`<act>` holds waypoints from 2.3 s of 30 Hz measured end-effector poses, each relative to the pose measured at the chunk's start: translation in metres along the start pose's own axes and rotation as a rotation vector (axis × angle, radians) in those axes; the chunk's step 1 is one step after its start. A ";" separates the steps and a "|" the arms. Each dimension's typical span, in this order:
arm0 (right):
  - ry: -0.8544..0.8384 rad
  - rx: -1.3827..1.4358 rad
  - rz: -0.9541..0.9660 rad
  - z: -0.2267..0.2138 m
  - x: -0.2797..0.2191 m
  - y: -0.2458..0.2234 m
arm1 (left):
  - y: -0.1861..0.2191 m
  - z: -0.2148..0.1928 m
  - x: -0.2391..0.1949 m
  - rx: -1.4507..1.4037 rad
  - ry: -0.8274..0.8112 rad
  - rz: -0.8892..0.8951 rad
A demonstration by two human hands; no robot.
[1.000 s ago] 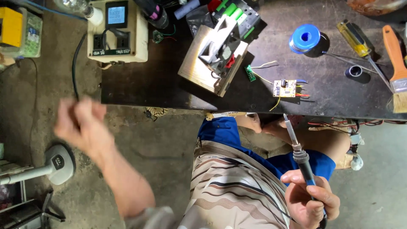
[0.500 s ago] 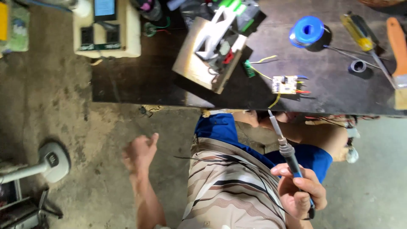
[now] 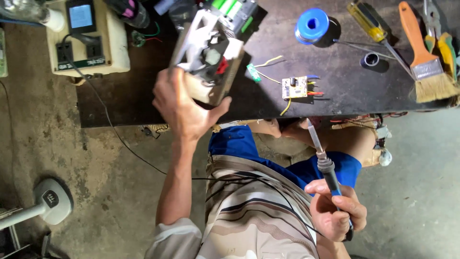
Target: The person uses a soldering iron to attach wires to a small circuit board. They handle the board and wires, apply solder to multiple connection points, and briefly reposition a fan on the workbench before continuing the soldering process.
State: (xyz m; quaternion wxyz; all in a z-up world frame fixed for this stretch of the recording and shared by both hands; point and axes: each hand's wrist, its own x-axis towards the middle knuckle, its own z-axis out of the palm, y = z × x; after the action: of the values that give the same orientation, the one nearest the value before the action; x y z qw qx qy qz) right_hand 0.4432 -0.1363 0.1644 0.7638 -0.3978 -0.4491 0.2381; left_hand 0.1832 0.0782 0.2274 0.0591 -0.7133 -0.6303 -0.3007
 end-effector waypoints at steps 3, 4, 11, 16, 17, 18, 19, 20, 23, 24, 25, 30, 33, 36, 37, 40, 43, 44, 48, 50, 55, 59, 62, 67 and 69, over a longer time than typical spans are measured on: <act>0.044 0.004 -0.012 -0.004 0.001 0.006 | -0.022 -0.003 -0.018 0.018 0.038 -0.049; 0.037 0.007 -0.010 -0.005 0.001 0.006 | -0.031 -0.007 -0.027 0.026 0.065 -0.112; -0.018 0.102 0.021 -0.002 0.006 0.013 | -0.054 -0.009 -0.049 0.000 0.162 -0.115; -0.027 0.094 0.027 -0.001 0.005 0.009 | -0.049 -0.002 -0.048 0.056 0.142 -0.141; -0.011 0.056 0.012 -0.002 0.004 0.009 | -0.048 -0.003 -0.048 0.077 0.125 -0.146; -0.008 0.052 0.011 -0.002 0.003 0.009 | -0.047 -0.005 -0.047 0.073 0.123 -0.144; 0.024 0.030 0.001 -0.003 0.002 0.009 | -0.046 -0.006 -0.045 0.088 0.106 -0.143; 0.057 0.007 -0.009 -0.004 0.002 0.010 | -0.045 -0.008 -0.044 0.103 0.089 -0.142; 0.040 -0.017 -0.078 -0.006 0.007 0.012 | -0.053 -0.006 -0.038 0.041 0.117 -0.088; 0.038 -0.021 -0.079 -0.007 0.007 0.011 | -0.054 -0.004 -0.036 0.037 0.116 -0.090; 0.059 -0.057 -0.070 -0.009 0.006 0.010 | -0.054 -0.003 -0.034 0.024 0.133 -0.078; 0.184 -0.173 -0.041 -0.015 0.010 0.010 | -0.059 -0.003 -0.033 0.006 0.136 -0.066; 0.142 -0.124 -0.109 -0.025 0.016 0.009 | -0.054 -0.004 -0.028 -0.021 0.065 -0.045; 0.149 -0.151 -0.069 -0.034 0.016 0.004 | -0.044 -0.001 -0.022 -0.130 0.149 0.049; 0.206 -0.214 -0.056 -0.033 0.017 0.003 | -0.043 0.002 -0.022 -0.157 0.174 0.035; 0.266 -0.282 -0.071 -0.034 0.026 0.002 | -0.039 0.004 -0.019 -0.195 0.205 0.027; 0.299 -0.295 -0.090 -0.038 0.032 0.004 | -0.037 0.004 -0.017 -0.204 0.212 0.014; 0.329 -0.302 -0.080 -0.039 0.032 0.004 | -0.037 0.004 -0.018 -0.202 0.212 -0.007; 0.367 -0.312 -0.114 -0.037 0.042 0.009 | -0.032 0.001 -0.016 -0.151 0.227 0.011; 0.364 -0.308 -0.110 -0.036 0.046 0.010 | -0.029 -0.002 -0.016 -0.165 0.194 0.007; 0.318 -0.276 -0.111 -0.035 0.051 0.020 | -0.032 0.000 -0.025 -0.139 0.187 -0.064; 0.188 -0.177 -0.126 -0.034 0.051 0.035 | -0.025 0.008 -0.053 0.080 0.400 -0.056; 0.062 -0.117 -0.247 -0.036 0.059 0.054 | 0.013 0.013 -0.089 0.060 0.470 0.345; 0.032 -0.046 -0.231 -0.011 0.061 0.071 | 0.070 0.039 -0.055 -0.313 0.147 0.369; 0.039 -0.013 -0.242 0.000 0.063 0.074 | 0.086 0.050 -0.040 -0.342 0.007 0.410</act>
State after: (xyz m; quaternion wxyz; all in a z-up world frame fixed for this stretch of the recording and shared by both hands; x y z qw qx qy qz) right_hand 0.4737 -0.0487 0.1352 0.7931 -0.3500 -0.4804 0.1334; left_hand 0.2804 0.0494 0.1920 -0.0004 -0.8246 -0.4126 -0.3870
